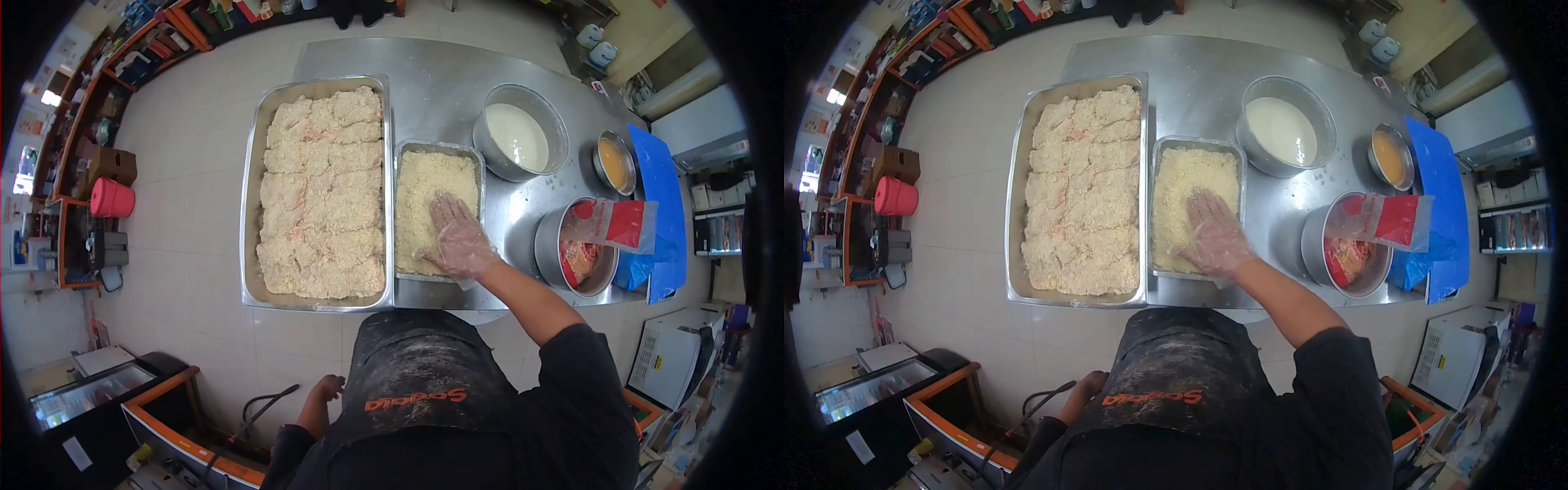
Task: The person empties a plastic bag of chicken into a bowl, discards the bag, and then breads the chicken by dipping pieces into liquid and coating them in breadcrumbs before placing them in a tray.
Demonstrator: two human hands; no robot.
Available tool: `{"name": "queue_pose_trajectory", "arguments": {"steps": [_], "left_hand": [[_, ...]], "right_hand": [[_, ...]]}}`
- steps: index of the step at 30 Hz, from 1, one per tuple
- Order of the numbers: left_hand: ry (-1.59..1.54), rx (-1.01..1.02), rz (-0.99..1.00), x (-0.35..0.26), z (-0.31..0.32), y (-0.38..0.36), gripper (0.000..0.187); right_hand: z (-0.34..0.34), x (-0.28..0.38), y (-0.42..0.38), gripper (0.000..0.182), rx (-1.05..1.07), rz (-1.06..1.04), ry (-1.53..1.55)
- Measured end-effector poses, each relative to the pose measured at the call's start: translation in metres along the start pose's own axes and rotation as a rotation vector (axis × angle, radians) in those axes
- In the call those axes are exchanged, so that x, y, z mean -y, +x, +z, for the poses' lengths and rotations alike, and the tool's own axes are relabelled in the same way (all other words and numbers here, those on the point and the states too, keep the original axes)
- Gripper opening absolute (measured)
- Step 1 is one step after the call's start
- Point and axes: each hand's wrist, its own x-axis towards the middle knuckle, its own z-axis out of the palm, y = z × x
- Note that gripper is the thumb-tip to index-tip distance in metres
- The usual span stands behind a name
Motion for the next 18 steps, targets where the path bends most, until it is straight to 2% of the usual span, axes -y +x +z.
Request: {"name": "queue_pose_trajectory", "arguments": {"steps": [2,6,9,11,12,13,15,16,17,18], "left_hand": [[0.060,0.045,0.031,0.019,0.002,0.029,0.038],[0.045,0.059,-0.016,-0.002,-0.002,0.027,0.037],[-0.068,0.010,-0.017,-0.032,-0.007,-0.007,0.036],[0.022,0.039,0.134,0.004,0.004,0.028,0.036],[0.055,0.050,0.150,0.002,0.004,0.026,0.035],[0.087,0.060,0.167,0.000,0.003,0.025,0.035],[0.111,0.088,0.078,-0.004,0.012,0.010,0.037],[0.104,0.122,-0.014,-0.010,0.013,0.001,0.043],[0.019,0.113,0.007,-0.007,0.019,0.001,0.045],[-0.066,0.106,0.025,0.010,0.029,0.007,0.047]], "right_hand": [[-0.004,0.002,0.005,0.098,0.026,0.030,0.020],[-0.012,-0.010,0.022,0.093,0.136,0.033,0.126],[-0.024,-0.054,0.048,0.077,0.194,-0.069,0.133],[-0.067,-0.058,0.047,0.067,0.297,-0.050,0.045],[-0.084,-0.061,0.048,0.064,0.341,-0.036,-0.001],[-0.081,-0.069,0.054,0.062,0.355,-0.080,-0.029],[-0.058,-0.088,0.072,0.060,0.386,-0.172,-0.090],[-0.030,-0.101,0.084,0.058,0.305,-0.196,-0.095],[0.007,-0.114,0.096,0.056,0.226,-0.220,-0.096],[0.016,-0.117,0.104,0.053,0.205,-0.221,-0.072]]}}
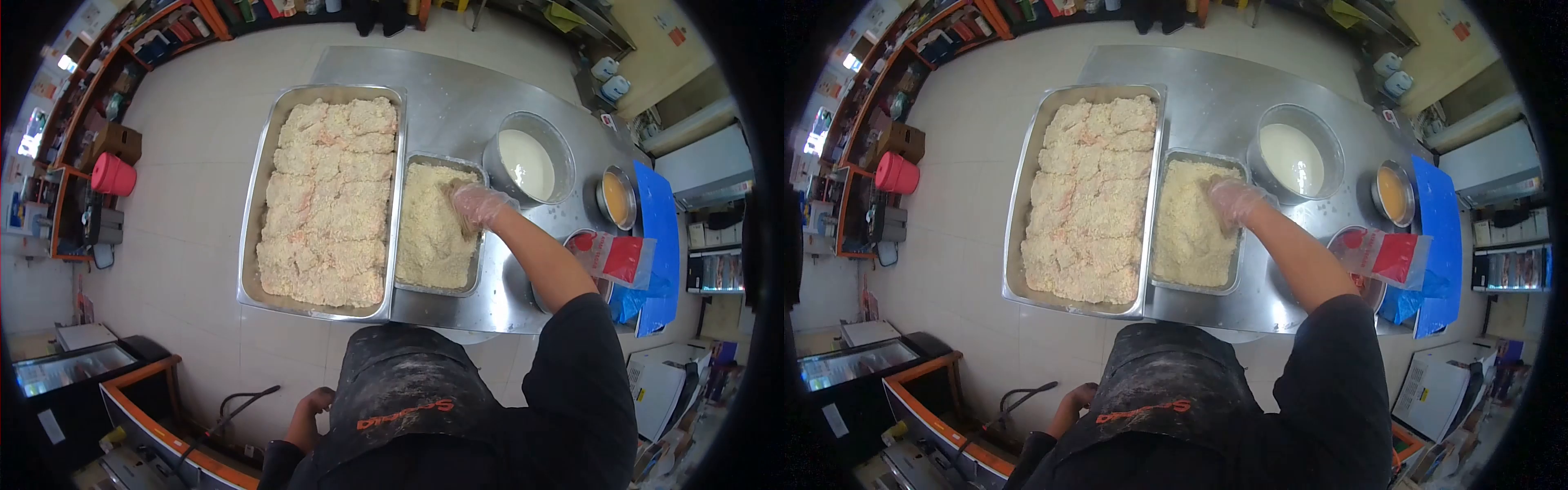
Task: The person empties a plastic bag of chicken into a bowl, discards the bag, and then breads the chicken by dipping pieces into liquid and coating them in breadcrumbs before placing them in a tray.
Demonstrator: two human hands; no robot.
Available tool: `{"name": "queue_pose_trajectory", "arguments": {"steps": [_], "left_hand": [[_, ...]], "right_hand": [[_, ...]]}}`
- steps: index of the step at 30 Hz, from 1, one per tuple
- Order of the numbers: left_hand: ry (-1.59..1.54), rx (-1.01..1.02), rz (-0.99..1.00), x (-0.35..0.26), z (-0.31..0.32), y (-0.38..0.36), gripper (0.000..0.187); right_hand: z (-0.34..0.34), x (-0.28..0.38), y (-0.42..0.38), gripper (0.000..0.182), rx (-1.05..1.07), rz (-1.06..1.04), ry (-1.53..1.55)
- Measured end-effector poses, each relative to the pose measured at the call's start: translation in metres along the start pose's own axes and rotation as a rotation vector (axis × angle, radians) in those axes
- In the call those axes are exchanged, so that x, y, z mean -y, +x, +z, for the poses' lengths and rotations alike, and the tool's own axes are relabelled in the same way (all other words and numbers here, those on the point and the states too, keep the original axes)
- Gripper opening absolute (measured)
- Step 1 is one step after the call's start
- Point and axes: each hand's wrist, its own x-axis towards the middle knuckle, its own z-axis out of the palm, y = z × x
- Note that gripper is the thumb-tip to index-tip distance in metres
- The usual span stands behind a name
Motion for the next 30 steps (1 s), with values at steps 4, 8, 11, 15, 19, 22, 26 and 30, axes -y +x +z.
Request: {"name": "queue_pose_trajectory", "arguments": {"steps": [4,8,11,15,19,22,26,30], "left_hand": [[-0.078,-0.092,0.215,0.016,0.024,-0.018,0.054],[-0.218,-0.048,0.197,0.001,0.027,-0.028,0.054],[-0.222,-0.003,0.333,-0.005,0.022,-0.011,0.051],[0.048,-0.079,0.445,0.007,0.005,0.023,0.044],[0.191,-0.087,0.418,0.013,-0.018,0.059,0.039],[-0.119,-0.051,0.058,-0.018,-0.029,0.024,0.038],[-0.110,-0.114,0.047,-0.039,-0.043,-0.016,0.037],[-0.202,-0.105,0.030,-0.027,-0.033,-0.011,0.035]], "right_hand": [[-0.019,-0.002,0.013,0.035,0.017,0.023,0.143],[-0.025,0.031,0.000,0.023,-0.065,0.141,0.643],[-0.037,0.091,-0.031,0.024,-0.201,0.190,0.320],[-0.001,0.160,-0.084,0.043,-0.442,0.133,-0.066],[0.013,0.192,-0.101,0.060,-0.411,0.310,0.247],[0.000,0.178,-0.081,0.065,-0.472,0.339,0.253],[0.000,0.149,-0.055,0.071,-0.401,0.388,0.469],[0.021,0.126,-0.043,0.071,-0.442,0.405,0.261]]}}
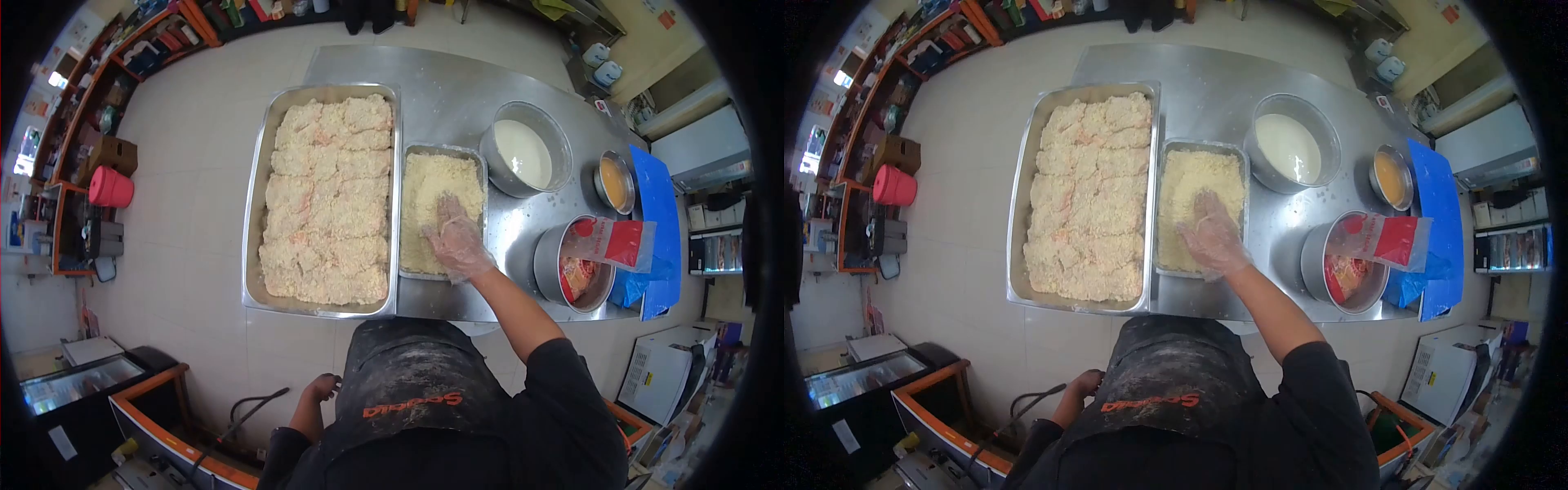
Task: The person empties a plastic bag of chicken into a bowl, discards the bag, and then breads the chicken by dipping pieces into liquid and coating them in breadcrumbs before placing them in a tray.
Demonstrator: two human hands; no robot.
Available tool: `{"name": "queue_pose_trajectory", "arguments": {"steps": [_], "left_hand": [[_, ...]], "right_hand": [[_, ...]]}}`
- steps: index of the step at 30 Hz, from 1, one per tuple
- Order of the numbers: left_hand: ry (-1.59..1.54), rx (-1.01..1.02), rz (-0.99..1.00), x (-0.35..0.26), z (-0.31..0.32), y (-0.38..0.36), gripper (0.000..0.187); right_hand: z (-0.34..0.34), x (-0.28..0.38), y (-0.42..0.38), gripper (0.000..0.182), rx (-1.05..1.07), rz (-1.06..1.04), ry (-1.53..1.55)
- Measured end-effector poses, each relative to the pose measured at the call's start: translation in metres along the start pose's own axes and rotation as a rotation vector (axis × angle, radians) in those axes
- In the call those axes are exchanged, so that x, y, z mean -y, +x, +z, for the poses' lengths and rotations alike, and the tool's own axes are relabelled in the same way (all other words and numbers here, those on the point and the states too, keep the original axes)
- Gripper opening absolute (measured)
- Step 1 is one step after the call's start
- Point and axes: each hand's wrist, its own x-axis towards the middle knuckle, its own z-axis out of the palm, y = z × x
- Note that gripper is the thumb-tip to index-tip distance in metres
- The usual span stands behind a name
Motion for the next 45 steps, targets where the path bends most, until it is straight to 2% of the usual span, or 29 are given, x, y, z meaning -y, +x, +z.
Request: {"name": "queue_pose_trajectory", "arguments": {"steps": [1,3,6,7,9,10,12,13,16,19,21,22,25,27,30,33,35,36,39,42,45], "left_hand": [[-0.043,0.003,-0.063,0.000,0.003,-0.007,0.034],[0.138,0.035,0.085,0.028,0.010,0.015,0.033],[0.273,0.135,0.224,0.075,0.013,0.062,0.032],[0.285,0.180,0.258,0.081,0.020,0.064,0.031],[0.165,0.169,0.065,0.083,0.030,0.065,0.031],[0.109,0.157,-0.034,0.076,0.028,0.062,0.030],[0.135,0.077,0.012,0.027,0.024,0.010,0.031],[0.150,0.039,0.037,0.008,0.023,-0.011,0.032],[-0.114,-0.037,-0.011,0.019,0.028,0.000,0.033],[0.093,-0.046,0.168,0.034,0.027,0.012,0.033],[0.091,-0.033,0.202,0.047,0.032,0.022,0.030],[0.066,0.000,0.175,0.059,0.036,0.031,0.029],[-0.055,0.144,0.010,0.095,0.046,0.064,0.024],[-0.133,0.177,-0.002,0.094,0.043,0.060,0.023],[-0.084,0.180,-0.029,0.076,0.034,0.050,0.023],[-0.092,0.205,-0.092,0.075,0.022,0.068,0.024],[-0.099,0.179,-0.135,0.069,0.015,0.064,0.023],[-0.085,0.136,-0.146,0.047,0.011,0.047,0.023],[-0.047,0.086,-0.187,-0.008,0.005,0.007,0.020],[-0.054,0.130,-0.162,-0.021,0.013,-0.013,0.018],[-0.060,0.165,-0.136,-0.020,0.015,-0.008,0.016]], "right_hand": [[0.001,-0.006,0.003,0.068,0.041,-0.002,0.049],[-0.003,-0.015,0.017,0.062,0.107,-0.003,0.144],[-0.063,0.003,0.050,0.060,0.384,0.110,0.091],[-0.066,0.007,0.059,0.060,0.316,0.040,0.026],[-0.061,0.017,0.074,0.060,0.187,-0.111,-0.090],[-0.058,0.022,0.082,0.061,0.262,-0.092,-0.110],[-0.050,0.028,0.098,0.064,0.402,-0.053,-0.151],[-0.046,0.025,0.104,0.063,0.367,-0.046,-0.104],[-0.031,-0.001,0.115,0.058,0.306,-0.045,0.012],[-0.015,-0.045,0.126,0.054,0.249,-0.059,0.177],[-0.025,-0.050,0.110,0.049,0.151,-0.030,0.322],[-0.033,-0.047,0.097,0.047,0.103,-0.012,0.394],[-0.051,-0.029,0.055,0.050,0.034,0.112,0.337],[-0.023,-0.013,0.018,0.058,-0.168,0.246,0.351],[-0.011,0.020,-0.032,0.064,-0.128,-0.013,-0.192],[-0.022,0.024,-0.024,0.064,0.015,0.068,-0.128],[-0.023,0.013,-0.012,0.066,0.002,0.004,-0.023],[-0.020,0.007,-0.006,0.067,-0.006,-0.028,0.029],[0.007,0.003,0.008,0.058,-0.091,-0.080,-0.113],[-0.034,-0.012,0.033,0.047,0.258,-0.041,0.170],[-0.022,-0.033,0.049,0.032,0.248,-0.091,0.184]]}}
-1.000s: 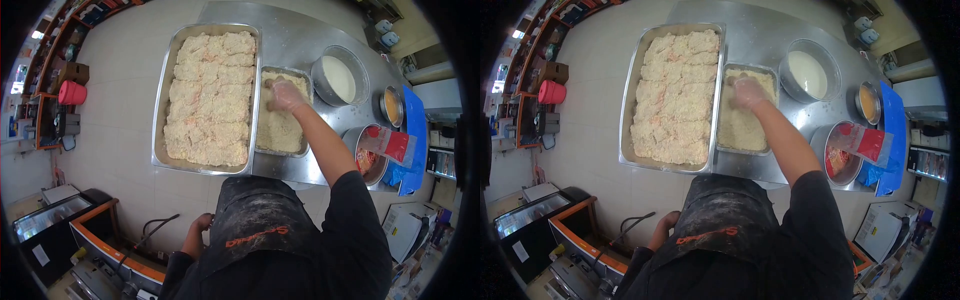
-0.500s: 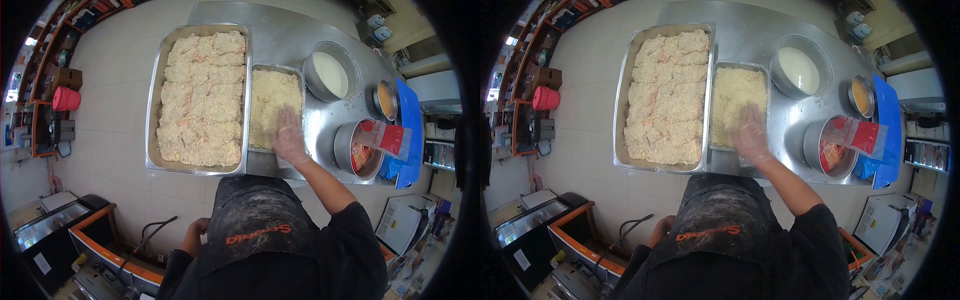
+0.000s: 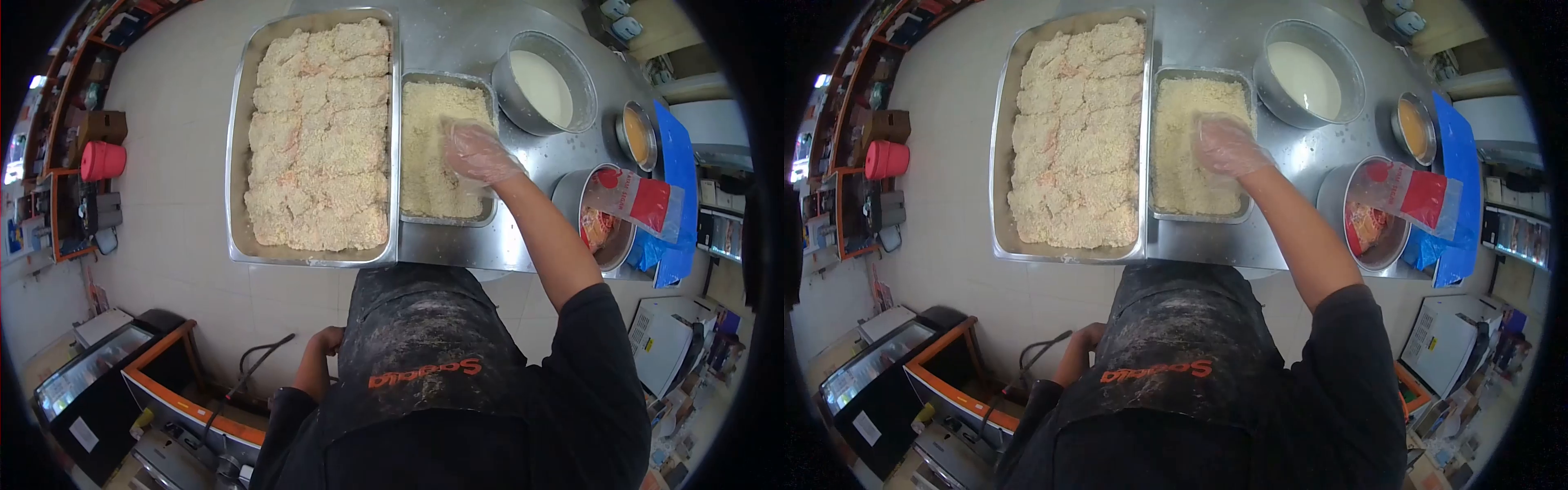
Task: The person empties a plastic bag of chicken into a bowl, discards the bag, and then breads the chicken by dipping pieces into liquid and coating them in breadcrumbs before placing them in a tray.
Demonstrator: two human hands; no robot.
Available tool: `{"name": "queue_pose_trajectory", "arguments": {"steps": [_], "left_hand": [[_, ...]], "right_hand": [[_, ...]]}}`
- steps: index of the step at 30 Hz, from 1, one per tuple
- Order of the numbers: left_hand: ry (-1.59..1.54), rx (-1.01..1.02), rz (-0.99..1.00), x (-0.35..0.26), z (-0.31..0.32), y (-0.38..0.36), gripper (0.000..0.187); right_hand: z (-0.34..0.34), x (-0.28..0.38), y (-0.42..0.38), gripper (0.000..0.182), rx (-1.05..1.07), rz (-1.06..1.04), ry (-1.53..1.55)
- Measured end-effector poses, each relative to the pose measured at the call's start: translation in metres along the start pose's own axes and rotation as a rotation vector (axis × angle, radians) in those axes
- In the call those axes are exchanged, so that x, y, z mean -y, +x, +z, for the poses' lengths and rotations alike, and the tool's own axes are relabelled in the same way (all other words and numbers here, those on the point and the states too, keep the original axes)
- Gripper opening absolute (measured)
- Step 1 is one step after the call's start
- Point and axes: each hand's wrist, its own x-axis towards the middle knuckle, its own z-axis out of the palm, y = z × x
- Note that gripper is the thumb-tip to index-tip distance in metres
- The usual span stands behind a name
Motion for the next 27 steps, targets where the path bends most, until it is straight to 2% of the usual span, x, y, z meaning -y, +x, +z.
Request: {"name": "queue_pose_trajectory", "arguments": {"steps": [3,6,7,8,10,13,16,20,25,27], "left_hand": [[-0.011,0.050,0.010,0.029,0.009,0.021,0.019],[0.005,0.036,0.005,0.046,0.010,0.024,0.023],[0.004,0.025,0.006,0.045,0.012,0.025,0.025],[0.011,0.037,0.009,0.045,0.013,0.026,0.025],[0.010,0.060,0.008,0.041,0.015,0.016,0.026],[-0.047,0.005,0.015,0.034,0.022,0.000,0.024],[-0.012,0.093,-0.035,0.048,0.020,0.029,0.021],[-0.136,-0.049,0.103,0.082,0.026,0.076,0.018],[-0.049,0.043,0.060,0.057,0.016,0.060,0.018],[-0.033,0.059,0.056,0.050,0.013,0.053,0.018]], "right_hand": [[-0.003,-0.002,0.020,0.027,0.300,0.014,-0.175],[-0.019,-0.012,0.040,0.028,0.384,-0.085,-0.244],[-0.021,-0.016,0.044,0.026,0.284,-0.096,-0.169],[-0.023,-0.021,0.043,0.028,0.283,-0.056,-0.175],[-0.050,0.011,0.032,0.034,0.290,0.013,-0.182],[-0.039,0.016,0.032,0.050,0.289,0.001,-0.392],[-0.034,0.012,0.041,0.052,0.422,0.033,-0.441],[-0.033,0.018,0.036,0.047,0.405,0.034,-0.372],[-0.027,0.027,0.021,0.045,0.418,0.120,-0.286],[-0.029,0.031,0.017,0.046,0.409,0.080,-0.293]]}}
